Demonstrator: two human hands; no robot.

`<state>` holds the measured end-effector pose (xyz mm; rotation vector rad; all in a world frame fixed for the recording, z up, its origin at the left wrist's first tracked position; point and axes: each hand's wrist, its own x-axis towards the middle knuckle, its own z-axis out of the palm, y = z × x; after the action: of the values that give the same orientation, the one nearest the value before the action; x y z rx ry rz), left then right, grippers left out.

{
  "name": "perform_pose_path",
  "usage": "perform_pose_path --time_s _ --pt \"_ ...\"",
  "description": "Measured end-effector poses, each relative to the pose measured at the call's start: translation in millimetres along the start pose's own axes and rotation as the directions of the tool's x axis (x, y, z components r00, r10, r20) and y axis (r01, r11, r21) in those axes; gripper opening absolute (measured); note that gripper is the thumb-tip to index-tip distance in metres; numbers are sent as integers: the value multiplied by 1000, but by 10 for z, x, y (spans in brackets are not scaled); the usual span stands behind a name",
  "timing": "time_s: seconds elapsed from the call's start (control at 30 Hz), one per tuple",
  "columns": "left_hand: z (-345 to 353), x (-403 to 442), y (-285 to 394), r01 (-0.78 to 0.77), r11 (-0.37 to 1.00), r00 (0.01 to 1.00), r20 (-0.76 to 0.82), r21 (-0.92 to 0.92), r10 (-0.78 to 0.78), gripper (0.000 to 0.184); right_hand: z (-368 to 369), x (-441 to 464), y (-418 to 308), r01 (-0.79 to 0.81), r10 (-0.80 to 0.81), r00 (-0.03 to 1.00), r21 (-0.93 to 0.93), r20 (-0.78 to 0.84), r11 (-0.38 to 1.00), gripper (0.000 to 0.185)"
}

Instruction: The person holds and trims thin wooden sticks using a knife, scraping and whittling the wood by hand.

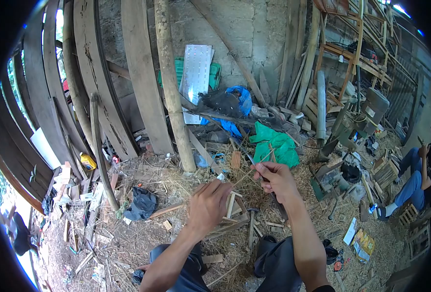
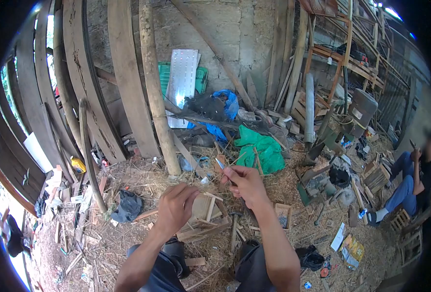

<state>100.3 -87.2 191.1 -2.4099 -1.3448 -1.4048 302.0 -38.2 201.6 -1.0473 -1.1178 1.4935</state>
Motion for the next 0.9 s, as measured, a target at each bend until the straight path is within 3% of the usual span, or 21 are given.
perform_pose_path --time_s 0.17,0.23,0.3,0.4,0.53,0.63,0.7,0.73,0.77,0.8,0.9 --pt "-13 -1 -15 13 1000 1000 1 18 -13 7 81 -19 58 -20 31 994 -94 109 995 24" --pt "-27 -37 -11 8 1000 1000 14 22 -9 6 -89 70 51 80 -77 995 42 -69 996 24" --pt "-14 -33 10 11 1000 1000 6 22 -11 7 -85 33 17 102 -101 994 43 -37 994 24" --pt "6 -27 -74 16 1000 1000 -6 26 -16 6 47 -27 35 -36 35 997 21 67 999 28" --pt "-47 -9 -69 19 999 1000 -3 44 -19 6 -354 128 28 98 -84 991 134 -107 986 29" --pt "-47 -18 -96 -3 999 1000 -17 32 4 6 -202 -2 -46 7 -5 1000 101 -19 995 28" --pt "-34 -22 -104 87 995 995 45 -49 -85 6 -36 -55 36 -8 7 1000 86 14 996 27" --pt "-10 -21 -102 85 995 995 49 -52 -82 6 65 -80 84 11 -11 998 -4 56 1000 26" --pt "16 -24 -98 152 974 987 76 -165 -141 6 137 -90 113 34 -24 994 -96 103 995 25" --pt "31 -34 -96 220 936 974 109 -274 -197 7 182 -91 131 32 -22 995 -97 102 995 25" --pt "-32 -6 -125 336 868 936 231 -366 -265 7 219 -72 142 55 -35 985 -115 171 992 24"
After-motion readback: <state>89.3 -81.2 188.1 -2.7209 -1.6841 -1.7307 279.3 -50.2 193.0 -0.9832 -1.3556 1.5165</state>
